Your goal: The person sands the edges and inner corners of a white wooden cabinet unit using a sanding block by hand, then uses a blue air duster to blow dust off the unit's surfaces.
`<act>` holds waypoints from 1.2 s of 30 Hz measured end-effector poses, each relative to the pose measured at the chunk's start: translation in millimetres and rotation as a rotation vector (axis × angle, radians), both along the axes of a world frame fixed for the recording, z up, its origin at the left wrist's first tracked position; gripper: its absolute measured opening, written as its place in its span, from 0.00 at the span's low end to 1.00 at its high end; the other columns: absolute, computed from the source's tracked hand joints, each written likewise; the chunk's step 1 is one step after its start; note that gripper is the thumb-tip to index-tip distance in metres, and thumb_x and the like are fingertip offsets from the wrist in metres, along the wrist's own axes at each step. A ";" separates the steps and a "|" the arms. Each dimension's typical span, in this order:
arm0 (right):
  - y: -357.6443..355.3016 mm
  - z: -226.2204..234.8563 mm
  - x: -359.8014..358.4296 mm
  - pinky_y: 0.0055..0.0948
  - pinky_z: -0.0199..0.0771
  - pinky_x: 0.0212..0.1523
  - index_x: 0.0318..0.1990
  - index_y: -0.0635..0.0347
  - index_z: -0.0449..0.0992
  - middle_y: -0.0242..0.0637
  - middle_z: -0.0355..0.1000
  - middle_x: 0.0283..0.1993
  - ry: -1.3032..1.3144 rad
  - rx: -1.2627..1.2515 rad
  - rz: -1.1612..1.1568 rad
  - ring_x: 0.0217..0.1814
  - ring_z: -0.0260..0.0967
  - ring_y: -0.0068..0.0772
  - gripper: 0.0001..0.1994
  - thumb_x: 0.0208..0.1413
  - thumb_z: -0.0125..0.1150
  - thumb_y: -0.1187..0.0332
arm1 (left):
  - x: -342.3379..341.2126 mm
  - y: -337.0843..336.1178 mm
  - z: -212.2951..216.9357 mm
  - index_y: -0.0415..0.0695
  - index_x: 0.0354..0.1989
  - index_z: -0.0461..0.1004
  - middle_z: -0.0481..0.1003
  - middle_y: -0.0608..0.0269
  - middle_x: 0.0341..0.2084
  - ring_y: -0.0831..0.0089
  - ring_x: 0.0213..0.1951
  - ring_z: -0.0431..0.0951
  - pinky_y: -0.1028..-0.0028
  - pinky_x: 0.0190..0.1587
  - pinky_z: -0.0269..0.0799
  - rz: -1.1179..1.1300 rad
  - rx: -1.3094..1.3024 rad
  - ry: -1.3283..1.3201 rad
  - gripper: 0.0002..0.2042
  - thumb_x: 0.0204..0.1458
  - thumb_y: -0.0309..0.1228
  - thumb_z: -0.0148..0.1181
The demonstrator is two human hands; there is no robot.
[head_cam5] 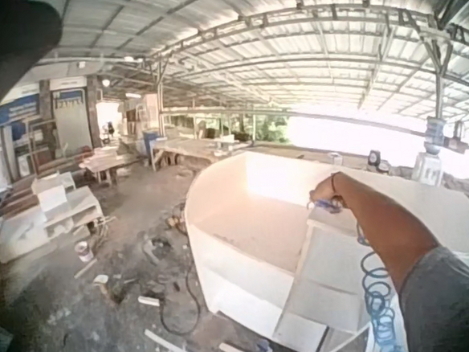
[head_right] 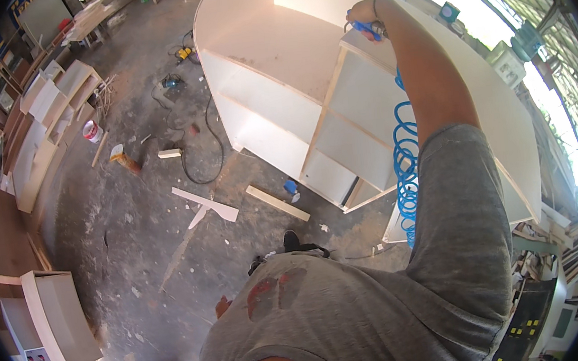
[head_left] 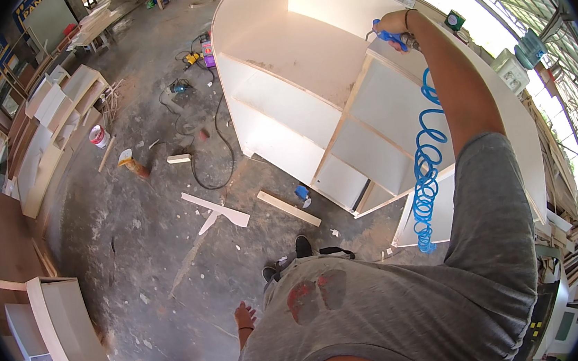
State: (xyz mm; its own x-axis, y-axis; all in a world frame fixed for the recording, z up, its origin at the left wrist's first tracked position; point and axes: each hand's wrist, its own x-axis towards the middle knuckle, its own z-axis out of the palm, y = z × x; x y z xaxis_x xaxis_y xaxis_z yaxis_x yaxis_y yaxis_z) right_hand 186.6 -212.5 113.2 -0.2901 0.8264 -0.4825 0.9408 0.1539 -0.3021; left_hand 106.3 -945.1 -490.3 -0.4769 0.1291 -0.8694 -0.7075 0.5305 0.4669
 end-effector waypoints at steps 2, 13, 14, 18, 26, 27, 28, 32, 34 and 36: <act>-12.2 4.9 9.8 0.33 0.68 0.21 0.23 0.60 0.65 0.37 0.63 0.16 -0.008 0.015 0.045 0.18 0.63 0.29 0.23 0.62 0.41 0.50 | -6.8 3.7 30.5 0.49 0.53 0.63 0.72 0.60 0.43 0.61 0.38 0.75 0.55 0.37 0.65 0.053 -0.029 -0.022 0.22 0.57 0.50 0.48; -46.6 10.8 6.0 0.31 0.68 0.21 0.26 0.58 0.66 0.32 0.63 0.18 0.018 0.037 0.007 0.16 0.62 0.24 0.21 0.62 0.44 0.49 | 4.1 -55.5 -47.1 0.48 0.53 0.63 0.72 0.58 0.45 0.60 0.37 0.75 0.54 0.36 0.66 0.127 -0.001 -0.171 0.23 0.56 0.50 0.48; -47.4 7.5 3.6 0.31 0.67 0.21 0.26 0.58 0.66 0.32 0.63 0.19 0.027 0.042 0.018 0.16 0.62 0.24 0.22 0.62 0.44 0.49 | 6.1 -52.9 -40.3 0.48 0.53 0.63 0.72 0.58 0.45 0.60 0.37 0.75 0.54 0.36 0.66 0.127 0.004 -0.171 0.23 0.56 0.50 0.48; -50.2 -12.4 -22.6 0.32 0.68 0.20 0.30 0.57 0.66 0.32 0.62 0.19 0.353 -0.128 -0.018 0.16 0.61 0.27 0.17 0.62 0.44 0.53 | 12.0 -52.9 -26.0 0.47 0.53 0.63 0.72 0.58 0.45 0.61 0.37 0.76 0.55 0.36 0.67 0.148 0.010 -0.157 0.23 0.56 0.50 0.47; -31.8 -66.2 -76.5 0.37 0.73 0.22 0.39 0.57 0.63 0.38 0.65 0.28 0.659 -0.119 0.007 0.19 0.64 0.28 0.18 0.61 0.45 0.49 | 22.1 -62.1 -17.1 0.47 0.54 0.62 0.72 0.58 0.45 0.61 0.37 0.76 0.55 0.36 0.67 0.187 0.021 -0.145 0.23 0.57 0.49 0.47; -29.2 -71.2 -80.4 0.37 0.73 0.22 0.39 0.57 0.63 0.38 0.65 0.28 0.648 -0.132 0.029 0.19 0.64 0.28 0.18 0.61 0.44 0.49 | 24.9 -63.9 -16.0 0.47 0.54 0.62 0.72 0.58 0.45 0.61 0.37 0.76 0.55 0.36 0.67 0.188 0.023 -0.146 0.23 0.57 0.49 0.47; -25.2 -76.8 -82.6 0.37 0.73 0.21 0.40 0.57 0.63 0.38 0.65 0.28 0.636 -0.141 0.048 0.19 0.64 0.29 0.18 0.61 0.44 0.49 | 25.6 -63.3 -13.8 0.47 0.54 0.62 0.72 0.57 0.45 0.61 0.37 0.76 0.55 0.36 0.67 0.188 0.028 -0.147 0.23 0.57 0.49 0.47; -30.7 -96.6 -96.1 0.34 0.73 0.20 0.48 0.54 0.63 0.36 0.66 0.28 0.696 -0.153 0.038 0.19 0.65 0.26 0.19 0.62 0.44 0.49 | 30.9 -67.2 -8.6 0.46 0.54 0.62 0.72 0.57 0.45 0.62 0.37 0.76 0.56 0.36 0.68 0.186 0.054 -0.154 0.23 0.57 0.49 0.47; -45.6 -101.4 -103.8 0.35 0.73 0.19 0.49 0.55 0.63 0.38 0.67 0.29 0.698 -0.081 0.058 0.19 0.65 0.28 0.20 0.62 0.43 0.49 | 33.1 -69.8 -10.4 0.46 0.55 0.62 0.72 0.57 0.45 0.62 0.37 0.76 0.56 0.36 0.68 0.187 0.082 -0.156 0.24 0.57 0.49 0.47; -50.3 -109.8 -108.9 0.37 0.73 0.19 0.51 0.55 0.63 0.39 0.67 0.29 0.690 -0.019 0.034 0.18 0.65 0.30 0.20 0.62 0.42 0.49 | 33.7 -74.0 -11.4 0.46 0.55 0.62 0.72 0.57 0.45 0.62 0.37 0.77 0.56 0.36 0.68 0.178 0.120 -0.150 0.24 0.57 0.49 0.47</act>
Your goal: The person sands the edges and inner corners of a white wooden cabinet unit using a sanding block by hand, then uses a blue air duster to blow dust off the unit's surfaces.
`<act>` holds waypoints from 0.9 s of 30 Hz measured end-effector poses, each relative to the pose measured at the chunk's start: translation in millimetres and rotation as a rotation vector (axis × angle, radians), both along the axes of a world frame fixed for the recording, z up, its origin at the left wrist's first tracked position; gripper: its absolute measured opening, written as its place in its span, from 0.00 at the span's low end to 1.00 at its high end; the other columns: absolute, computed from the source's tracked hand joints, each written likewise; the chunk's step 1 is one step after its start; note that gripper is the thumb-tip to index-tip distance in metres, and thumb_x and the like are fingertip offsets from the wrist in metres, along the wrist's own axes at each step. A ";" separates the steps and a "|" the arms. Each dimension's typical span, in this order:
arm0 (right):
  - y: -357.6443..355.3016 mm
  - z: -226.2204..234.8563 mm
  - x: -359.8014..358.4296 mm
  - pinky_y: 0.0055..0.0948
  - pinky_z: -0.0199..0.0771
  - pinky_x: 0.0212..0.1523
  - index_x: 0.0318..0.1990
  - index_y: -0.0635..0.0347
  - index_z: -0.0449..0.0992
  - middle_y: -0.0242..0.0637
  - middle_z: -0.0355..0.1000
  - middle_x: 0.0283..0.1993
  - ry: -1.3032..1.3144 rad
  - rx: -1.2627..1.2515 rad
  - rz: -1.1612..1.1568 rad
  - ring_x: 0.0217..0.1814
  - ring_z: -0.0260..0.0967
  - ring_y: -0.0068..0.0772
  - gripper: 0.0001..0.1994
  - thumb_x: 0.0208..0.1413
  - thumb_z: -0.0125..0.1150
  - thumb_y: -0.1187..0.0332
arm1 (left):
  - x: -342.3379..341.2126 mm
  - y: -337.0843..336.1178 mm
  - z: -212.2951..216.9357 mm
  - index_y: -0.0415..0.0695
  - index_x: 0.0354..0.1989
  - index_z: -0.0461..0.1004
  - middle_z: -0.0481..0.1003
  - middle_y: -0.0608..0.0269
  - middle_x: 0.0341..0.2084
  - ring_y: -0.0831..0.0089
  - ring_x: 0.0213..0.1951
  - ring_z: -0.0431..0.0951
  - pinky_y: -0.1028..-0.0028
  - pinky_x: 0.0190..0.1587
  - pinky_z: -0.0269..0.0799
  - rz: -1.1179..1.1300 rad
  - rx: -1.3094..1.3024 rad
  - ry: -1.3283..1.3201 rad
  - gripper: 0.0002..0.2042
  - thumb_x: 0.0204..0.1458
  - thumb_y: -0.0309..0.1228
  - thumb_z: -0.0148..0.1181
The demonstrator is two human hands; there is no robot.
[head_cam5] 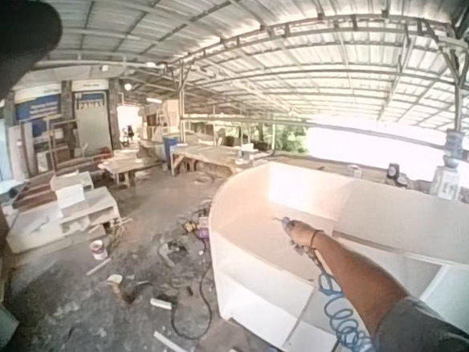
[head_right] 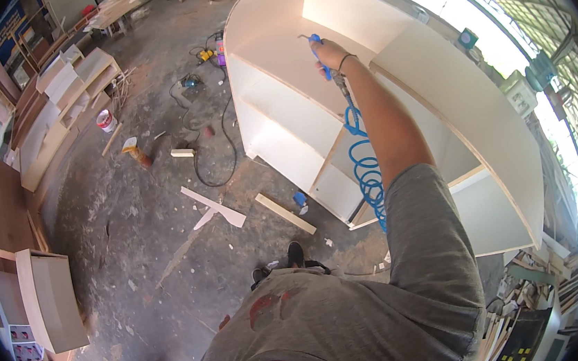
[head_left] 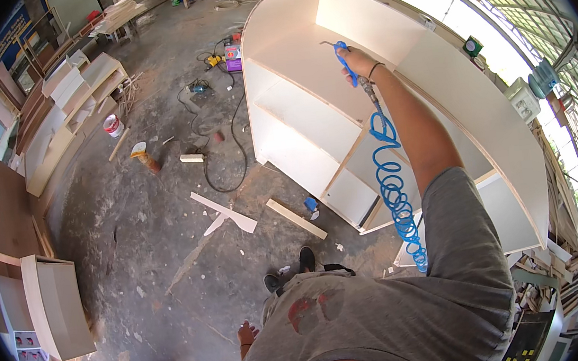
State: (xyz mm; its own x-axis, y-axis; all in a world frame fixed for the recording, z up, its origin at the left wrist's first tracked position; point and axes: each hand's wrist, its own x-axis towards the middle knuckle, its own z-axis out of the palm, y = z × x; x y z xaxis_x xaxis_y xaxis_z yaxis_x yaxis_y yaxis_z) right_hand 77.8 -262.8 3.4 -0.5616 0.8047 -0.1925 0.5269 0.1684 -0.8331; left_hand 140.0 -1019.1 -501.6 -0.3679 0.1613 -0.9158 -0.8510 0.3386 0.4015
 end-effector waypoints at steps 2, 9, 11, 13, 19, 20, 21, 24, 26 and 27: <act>0.7 8.3 -0.9 0.36 0.72 0.21 0.49 0.59 0.64 0.40 0.67 0.29 -0.377 0.213 0.026 0.20 0.66 0.31 0.21 0.62 0.39 0.51 | 0.1 3.1 -4.2 0.46 0.55 0.62 0.73 0.57 0.45 0.62 0.37 0.77 0.56 0.36 0.68 -0.017 0.021 0.011 0.24 0.57 0.49 0.47; -12.5 20.5 25.9 0.37 0.69 0.23 0.38 0.61 0.65 0.38 0.64 0.24 -0.905 0.156 -0.017 0.21 0.64 0.31 0.19 0.61 0.41 0.51 | -9.6 42.1 17.7 0.47 0.55 0.62 0.72 0.57 0.47 0.63 0.40 0.76 0.57 0.39 0.67 -0.124 -0.073 0.007 0.24 0.56 0.49 0.46; -17.1 19.4 35.8 0.37 0.69 0.23 0.37 0.61 0.65 0.38 0.64 0.23 -0.928 0.120 -0.023 0.21 0.64 0.31 0.18 0.60 0.42 0.52 | -12.8 46.7 21.4 0.47 0.55 0.62 0.72 0.57 0.46 0.63 0.39 0.76 0.57 0.38 0.67 -0.131 -0.084 0.008 0.24 0.56 0.49 0.47; -20.4 22.7 49.7 0.36 0.69 0.23 0.35 0.61 0.65 0.38 0.64 0.23 -0.896 0.025 -0.028 0.21 0.64 0.31 0.18 0.60 0.43 0.53 | -13.9 53.6 19.9 0.47 0.54 0.62 0.72 0.57 0.46 0.63 0.39 0.76 0.57 0.38 0.67 -0.133 -0.083 0.010 0.23 0.56 0.50 0.47; -16.0 4.0 74.3 0.38 0.71 0.22 0.34 0.62 0.65 0.40 0.65 0.24 -0.835 -0.101 0.051 0.20 0.65 0.33 0.18 0.59 0.45 0.52 | -17.9 49.9 14.5 0.47 0.53 0.63 0.72 0.58 0.44 0.63 0.38 0.75 0.57 0.35 0.67 -0.121 -0.101 0.017 0.23 0.56 0.50 0.47; -14.7 0.3 76.3 0.38 0.71 0.21 0.35 0.61 0.65 0.40 0.65 0.24 -0.824 -0.116 0.038 0.20 0.66 0.33 0.18 0.59 0.45 0.52 | -18.1 48.9 14.4 0.47 0.52 0.63 0.73 0.58 0.43 0.63 0.37 0.75 0.57 0.35 0.67 -0.118 -0.104 0.020 0.23 0.56 0.50 0.47; -15.1 -2.4 77.8 0.39 0.71 0.21 0.36 0.61 0.65 0.40 0.65 0.24 -0.812 -0.132 0.026 0.20 0.66 0.34 0.18 0.59 0.46 0.52 | -19.8 45.9 14.7 0.47 0.52 0.63 0.73 0.58 0.43 0.63 0.37 0.75 0.57 0.35 0.66 -0.112 -0.107 0.025 0.22 0.56 0.50 0.47; -21.2 -4.6 77.9 0.38 0.71 0.20 0.40 0.60 0.64 0.40 0.66 0.24 -0.768 -0.123 -0.025 0.20 0.67 0.33 0.18 0.59 0.46 0.52 | -24.5 39.8 16.6 0.47 0.51 0.63 0.73 0.58 0.42 0.63 0.36 0.75 0.57 0.33 0.66 -0.085 -0.113 0.046 0.22 0.56 0.50 0.48; -28.9 -11.2 75.7 0.36 0.71 0.19 0.43 0.60 0.64 0.40 0.66 0.25 -0.632 -0.070 0.014 0.19 0.66 0.32 0.19 0.60 0.45 0.52 | -27.3 36.4 21.9 0.47 0.51 0.63 0.73 0.58 0.41 0.63 0.36 0.75 0.57 0.33 0.66 -0.072 -0.116 0.064 0.22 0.56 0.50 0.48; -30.0 -15.6 75.2 0.34 0.70 0.19 0.44 0.60 0.63 0.40 0.66 0.25 -0.513 -0.021 0.067 0.19 0.65 0.31 0.18 0.61 0.45 0.52 | -28.7 38.9 26.2 0.47 0.50 0.64 0.73 0.59 0.41 0.63 0.36 0.75 0.57 0.33 0.66 -0.084 -0.122 0.069 0.22 0.56 0.50 0.48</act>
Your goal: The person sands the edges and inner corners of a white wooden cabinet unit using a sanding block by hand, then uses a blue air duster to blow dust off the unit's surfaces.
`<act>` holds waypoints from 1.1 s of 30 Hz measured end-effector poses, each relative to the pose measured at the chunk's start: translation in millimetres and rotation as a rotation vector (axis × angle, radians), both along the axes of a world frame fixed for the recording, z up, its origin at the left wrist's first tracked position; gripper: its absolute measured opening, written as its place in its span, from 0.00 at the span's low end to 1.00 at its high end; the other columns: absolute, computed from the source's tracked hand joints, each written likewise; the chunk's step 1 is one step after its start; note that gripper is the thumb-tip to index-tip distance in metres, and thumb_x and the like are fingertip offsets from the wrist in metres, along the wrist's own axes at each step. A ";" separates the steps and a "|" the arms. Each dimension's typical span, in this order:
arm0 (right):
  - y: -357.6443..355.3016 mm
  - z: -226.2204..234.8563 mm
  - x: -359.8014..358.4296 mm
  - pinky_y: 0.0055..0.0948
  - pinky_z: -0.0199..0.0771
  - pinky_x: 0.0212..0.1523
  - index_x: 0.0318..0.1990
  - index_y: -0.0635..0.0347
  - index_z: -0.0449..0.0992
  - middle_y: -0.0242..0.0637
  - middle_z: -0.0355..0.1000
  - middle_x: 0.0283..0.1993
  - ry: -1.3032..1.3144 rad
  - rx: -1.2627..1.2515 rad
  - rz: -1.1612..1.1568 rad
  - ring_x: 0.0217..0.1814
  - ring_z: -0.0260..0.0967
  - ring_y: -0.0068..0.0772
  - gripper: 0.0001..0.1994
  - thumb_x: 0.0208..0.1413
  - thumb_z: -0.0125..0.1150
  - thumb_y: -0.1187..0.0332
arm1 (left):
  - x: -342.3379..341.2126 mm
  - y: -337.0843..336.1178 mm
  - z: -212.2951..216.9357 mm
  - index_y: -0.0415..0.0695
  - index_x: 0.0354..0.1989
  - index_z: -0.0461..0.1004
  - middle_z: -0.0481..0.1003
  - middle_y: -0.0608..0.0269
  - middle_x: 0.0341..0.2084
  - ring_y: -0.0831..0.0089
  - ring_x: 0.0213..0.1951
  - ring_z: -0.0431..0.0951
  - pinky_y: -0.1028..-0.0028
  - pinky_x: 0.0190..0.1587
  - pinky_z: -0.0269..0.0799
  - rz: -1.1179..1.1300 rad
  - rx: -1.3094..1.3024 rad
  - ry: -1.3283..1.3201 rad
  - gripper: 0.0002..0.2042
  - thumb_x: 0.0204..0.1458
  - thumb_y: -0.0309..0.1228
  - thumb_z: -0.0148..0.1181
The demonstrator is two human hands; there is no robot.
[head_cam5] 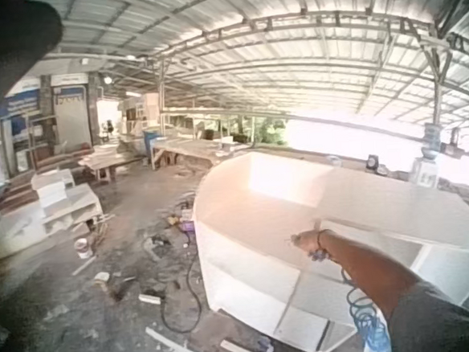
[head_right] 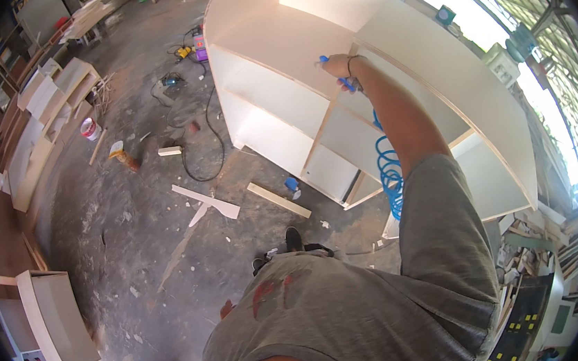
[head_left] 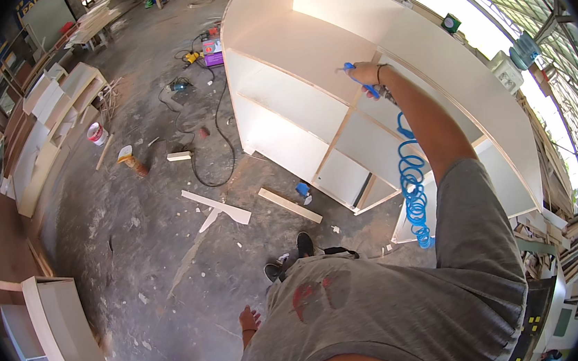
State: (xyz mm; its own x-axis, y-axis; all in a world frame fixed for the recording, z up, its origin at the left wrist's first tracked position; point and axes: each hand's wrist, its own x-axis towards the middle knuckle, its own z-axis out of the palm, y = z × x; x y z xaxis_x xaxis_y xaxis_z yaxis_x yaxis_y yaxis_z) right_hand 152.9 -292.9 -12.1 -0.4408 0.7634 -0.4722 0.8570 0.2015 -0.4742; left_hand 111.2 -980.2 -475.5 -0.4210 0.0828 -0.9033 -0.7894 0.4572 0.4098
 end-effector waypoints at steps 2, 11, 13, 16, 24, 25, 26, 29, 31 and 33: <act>-1.3 -13.9 -7.4 0.32 0.70 0.18 0.46 0.59 0.62 0.39 0.65 0.25 0.223 0.087 0.047 0.17 0.64 0.29 0.18 0.62 0.43 0.52 | -2.2 2.3 8.1 0.48 0.49 0.64 0.73 0.59 0.40 0.64 0.36 0.75 0.57 0.33 0.66 -0.025 -0.017 0.009 0.21 0.56 0.50 0.48; -48.8 -57.1 -79.2 0.32 0.70 0.18 0.50 0.58 0.63 0.41 0.68 0.25 0.450 0.365 -0.038 0.17 0.67 0.30 0.20 0.63 0.41 0.52 | -4.1 -16.0 12.2 0.48 0.50 0.63 0.73 0.60 0.40 0.64 0.36 0.75 0.58 0.34 0.66 0.118 -0.020 0.008 0.21 0.56 0.50 0.48; -50.0 -71.4 -73.4 0.37 0.73 0.23 0.51 0.57 0.63 0.45 0.71 0.28 0.272 0.343 0.053 0.22 0.71 0.37 0.20 0.62 0.42 0.51 | 1.5 -21.6 16.9 0.48 0.51 0.63 0.73 0.59 0.42 0.64 0.37 0.75 0.58 0.35 0.66 0.083 -0.010 0.013 0.22 0.56 0.49 0.48; -39.9 -123.1 -50.7 0.44 0.74 0.34 0.52 0.56 0.63 0.52 0.74 0.34 0.137 0.462 0.064 0.32 0.74 0.49 0.22 0.61 0.42 0.50 | 14.2 -35.1 18.0 0.46 0.53 0.62 0.72 0.57 0.43 0.62 0.38 0.75 0.58 0.36 0.67 0.056 0.002 0.000 0.23 0.56 0.49 0.48; -58.8 -211.9 -21.6 0.50 0.68 0.53 0.57 0.55 0.57 0.59 0.72 0.46 0.014 0.376 -0.128 0.50 0.70 0.59 0.23 0.61 0.40 0.51 | 64.9 -109.9 -59.6 0.39 0.55 0.60 0.71 0.48 0.45 0.58 0.41 0.75 0.59 0.39 0.70 0.185 -0.004 -0.031 0.26 0.57 0.48 0.47; -57.8 -220.4 -28.7 0.50 0.68 0.53 0.58 0.55 0.56 0.59 0.72 0.46 0.024 0.353 -0.123 0.50 0.70 0.59 0.23 0.61 0.39 0.51 | 67.5 -116.7 -68.0 0.38 0.55 0.60 0.70 0.47 0.46 0.58 0.41 0.74 0.59 0.40 0.71 0.217 -0.003 -0.023 0.26 0.57 0.47 0.47; -56.8 -228.9 -34.7 0.53 0.69 0.50 0.57 0.55 0.57 0.60 0.72 0.43 0.068 0.387 -0.104 0.47 0.70 0.63 0.23 0.61 0.41 0.50 | 71.0 -122.2 -75.4 0.37 0.55 0.60 0.70 0.46 0.46 0.57 0.41 0.74 0.59 0.40 0.71 0.255 0.002 -0.021 0.26 0.57 0.47 0.47; -47.1 -253.2 -42.8 0.53 0.69 0.49 0.57 0.55 0.56 0.60 0.72 0.43 0.082 0.345 -0.142 0.47 0.70 0.63 0.23 0.61 0.41 0.50 | 68.0 -130.9 -83.0 0.35 0.56 0.59 0.70 0.42 0.47 0.56 0.42 0.74 0.60 0.41 0.72 0.370 0.002 0.002 0.27 0.58 0.47 0.47; -27.3 -278.5 -43.1 0.53 0.69 0.48 0.57 0.56 0.55 0.60 0.72 0.44 0.157 0.347 -0.300 0.47 0.70 0.63 0.23 0.61 0.41 0.51 | 67.3 -124.9 -87.2 0.33 0.56 0.59 0.69 0.40 0.47 0.55 0.42 0.74 0.60 0.42 0.73 0.426 0.014 0.016 0.28 0.58 0.46 0.47; -3.9 -307.1 -42.8 0.51 0.69 0.51 0.59 0.56 0.54 0.61 0.70 0.48 0.241 0.347 -0.448 0.50 0.69 0.61 0.24 0.62 0.40 0.51 | 65.9 -108.7 -85.3 0.33 0.55 0.60 0.70 0.41 0.46 0.55 0.42 0.74 0.61 0.42 0.74 0.422 0.012 0.035 0.27 0.58 0.46 0.48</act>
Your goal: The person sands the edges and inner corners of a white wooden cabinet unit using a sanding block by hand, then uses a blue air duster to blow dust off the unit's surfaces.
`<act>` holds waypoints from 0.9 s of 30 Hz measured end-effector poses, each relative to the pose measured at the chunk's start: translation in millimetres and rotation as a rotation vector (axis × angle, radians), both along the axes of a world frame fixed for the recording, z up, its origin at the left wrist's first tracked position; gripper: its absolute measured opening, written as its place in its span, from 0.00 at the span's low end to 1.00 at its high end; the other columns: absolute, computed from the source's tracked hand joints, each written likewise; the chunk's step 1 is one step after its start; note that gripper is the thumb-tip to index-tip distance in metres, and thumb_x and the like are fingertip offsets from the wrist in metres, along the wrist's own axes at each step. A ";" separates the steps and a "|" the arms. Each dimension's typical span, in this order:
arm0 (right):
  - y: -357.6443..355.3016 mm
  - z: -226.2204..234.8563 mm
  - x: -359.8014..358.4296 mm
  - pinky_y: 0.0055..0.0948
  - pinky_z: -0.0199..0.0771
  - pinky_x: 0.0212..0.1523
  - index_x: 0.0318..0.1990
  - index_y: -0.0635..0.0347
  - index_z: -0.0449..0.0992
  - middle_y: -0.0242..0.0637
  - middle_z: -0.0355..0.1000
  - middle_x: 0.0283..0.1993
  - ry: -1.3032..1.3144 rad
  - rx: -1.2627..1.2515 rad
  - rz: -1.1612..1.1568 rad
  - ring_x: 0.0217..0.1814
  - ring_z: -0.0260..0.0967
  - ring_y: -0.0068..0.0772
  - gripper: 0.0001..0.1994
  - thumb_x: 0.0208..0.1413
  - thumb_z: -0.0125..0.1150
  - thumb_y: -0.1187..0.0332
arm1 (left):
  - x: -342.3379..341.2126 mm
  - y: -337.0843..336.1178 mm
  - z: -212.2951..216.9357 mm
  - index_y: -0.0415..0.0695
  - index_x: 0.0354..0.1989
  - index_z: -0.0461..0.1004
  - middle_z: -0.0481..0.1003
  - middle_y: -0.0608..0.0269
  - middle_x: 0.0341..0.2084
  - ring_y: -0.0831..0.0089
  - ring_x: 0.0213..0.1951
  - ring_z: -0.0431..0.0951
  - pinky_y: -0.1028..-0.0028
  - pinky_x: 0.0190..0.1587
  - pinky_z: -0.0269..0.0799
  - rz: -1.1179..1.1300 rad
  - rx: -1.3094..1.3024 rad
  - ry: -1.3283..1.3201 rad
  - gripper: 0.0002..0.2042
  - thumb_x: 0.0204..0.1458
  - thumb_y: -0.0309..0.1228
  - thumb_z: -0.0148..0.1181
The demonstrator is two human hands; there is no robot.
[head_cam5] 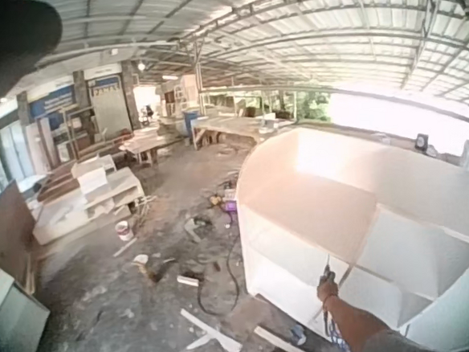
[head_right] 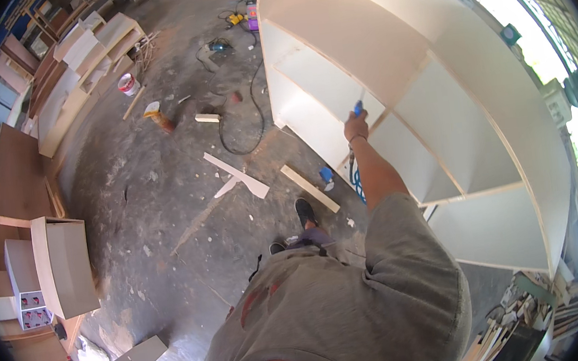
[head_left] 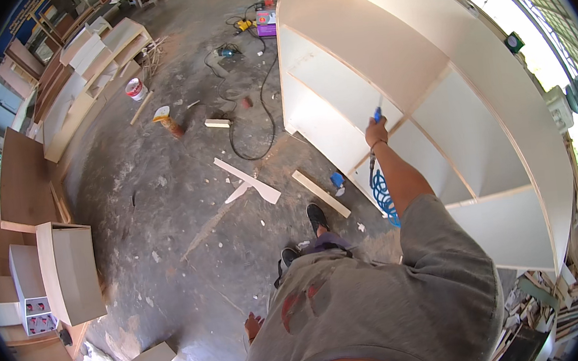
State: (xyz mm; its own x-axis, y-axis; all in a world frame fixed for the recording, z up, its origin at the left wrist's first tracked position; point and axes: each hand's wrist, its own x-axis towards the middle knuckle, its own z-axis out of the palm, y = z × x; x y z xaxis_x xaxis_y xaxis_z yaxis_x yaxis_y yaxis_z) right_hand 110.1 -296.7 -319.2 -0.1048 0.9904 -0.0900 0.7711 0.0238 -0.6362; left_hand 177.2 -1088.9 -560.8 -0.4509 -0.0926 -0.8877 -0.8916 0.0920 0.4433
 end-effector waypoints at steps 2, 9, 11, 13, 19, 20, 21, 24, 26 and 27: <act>11.9 -13.5 -13.8 0.51 0.69 0.50 0.58 0.58 0.54 0.60 0.71 0.46 0.138 0.006 -0.205 0.49 0.69 0.62 0.24 0.62 0.41 0.52 | 3.9 13.1 9.4 0.33 0.52 0.63 0.72 0.44 0.44 0.57 0.40 0.75 0.61 0.41 0.74 -0.031 -0.022 0.012 0.25 0.58 0.44 0.48; 84.0 -63.2 -27.9 0.48 0.75 0.42 0.49 0.64 0.64 0.59 0.68 0.51 0.462 0.138 -0.424 0.52 0.69 0.55 0.22 0.61 0.43 0.52 | -21.6 113.3 163.0 0.41 0.49 0.66 0.74 0.57 0.40 0.66 0.36 0.76 0.65 0.34 0.70 -0.402 -0.299 0.095 0.21 0.57 0.45 0.50; 135.0 -108.8 -11.4 0.41 0.71 0.31 0.45 0.61 0.65 0.49 0.68 0.40 0.839 -0.108 -0.325 0.35 0.66 0.44 0.19 0.62 0.42 0.52 | -25.0 136.7 206.9 0.43 0.50 0.66 0.74 0.59 0.40 0.68 0.36 0.76 0.65 0.34 0.69 -0.362 -0.309 0.138 0.21 0.57 0.46 0.50; 168.8 -135.4 -6.5 0.35 0.68 0.21 0.40 0.57 0.67 0.40 0.67 0.29 1.220 -0.351 -0.232 0.19 0.62 0.32 0.17 0.63 0.42 0.53 | -37.5 163.8 222.2 0.42 0.51 0.66 0.74 0.58 0.40 0.68 0.36 0.76 0.66 0.32 0.69 -0.117 -0.281 0.042 0.21 0.57 0.45 0.50; 143.4 -89.9 -58.2 0.30 0.64 0.17 0.36 0.52 0.64 0.33 0.65 0.23 0.939 -0.589 -0.084 0.16 0.59 0.26 0.16 0.62 0.42 0.50 | 1.0 164.8 209.6 0.38 0.47 0.70 0.75 0.57 0.36 0.67 0.31 0.77 0.70 0.27 0.71 -0.384 -0.328 0.257 0.20 0.57 0.45 0.50; 143.9 -89.9 -61.6 0.29 0.64 0.17 0.36 0.52 0.64 0.33 0.65 0.23 0.930 -0.616 -0.089 0.16 0.59 0.26 0.16 0.62 0.42 0.49 | 7.8 159.8 198.9 0.37 0.45 0.71 0.76 0.57 0.35 0.66 0.30 0.77 0.70 0.27 0.71 -0.420 -0.331 0.293 0.20 0.57 0.44 0.50; 144.1 -91.2 -65.0 0.30 0.65 0.17 0.36 0.53 0.65 0.33 0.65 0.23 0.926 -0.586 -0.069 0.16 0.60 0.26 0.17 0.62 0.42 0.49 | 10.0 160.1 193.2 0.36 0.44 0.72 0.76 0.56 0.33 0.66 0.30 0.77 0.70 0.27 0.72 -0.407 -0.345 0.278 0.20 0.57 0.44 0.50; 145.8 -108.4 -73.6 0.30 0.67 0.18 0.36 0.53 0.65 0.33 0.65 0.23 0.803 -0.537 -0.001 0.16 0.61 0.27 0.17 0.63 0.41 0.49 | 23.8 137.2 163.3 0.33 0.41 0.73 0.77 0.54 0.31 0.64 0.30 0.78 0.69 0.30 0.74 -0.465 -0.390 0.213 0.20 0.57 0.42 0.50; 137.1 -117.1 -84.3 0.30 0.68 0.17 0.37 0.53 0.66 0.32 0.65 0.22 0.581 -0.542 0.066 0.15 0.61 0.27 0.18 0.63 0.41 0.48 | 42.4 123.9 155.2 0.31 0.41 0.73 0.77 0.51 0.31 0.64 0.31 0.78 0.69 0.31 0.75 -0.361 -0.383 0.165 0.20 0.57 0.41 0.50; 235.7 -192.7 -37.1 0.30 0.68 0.16 0.38 0.55 0.66 0.32 0.64 0.21 0.309 -0.183 0.133 0.14 0.61 0.27 0.20 0.62 0.41 0.46 | 4.8 142.1 133.4 0.31 0.41 0.73 0.77 0.50 0.32 0.63 0.32 0.78 0.69 0.32 0.76 -0.311 -0.254 0.187 0.20 0.57 0.41 0.50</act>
State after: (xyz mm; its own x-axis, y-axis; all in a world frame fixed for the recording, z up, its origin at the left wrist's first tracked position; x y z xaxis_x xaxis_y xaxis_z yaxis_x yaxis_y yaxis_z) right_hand 73.0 -61.0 -511.9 -0.2815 0.9367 -0.2082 0.5405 -0.0245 -0.8410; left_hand 182.0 -946.8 -427.4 -0.6426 -0.1314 -0.7549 -0.7107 0.4705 0.5231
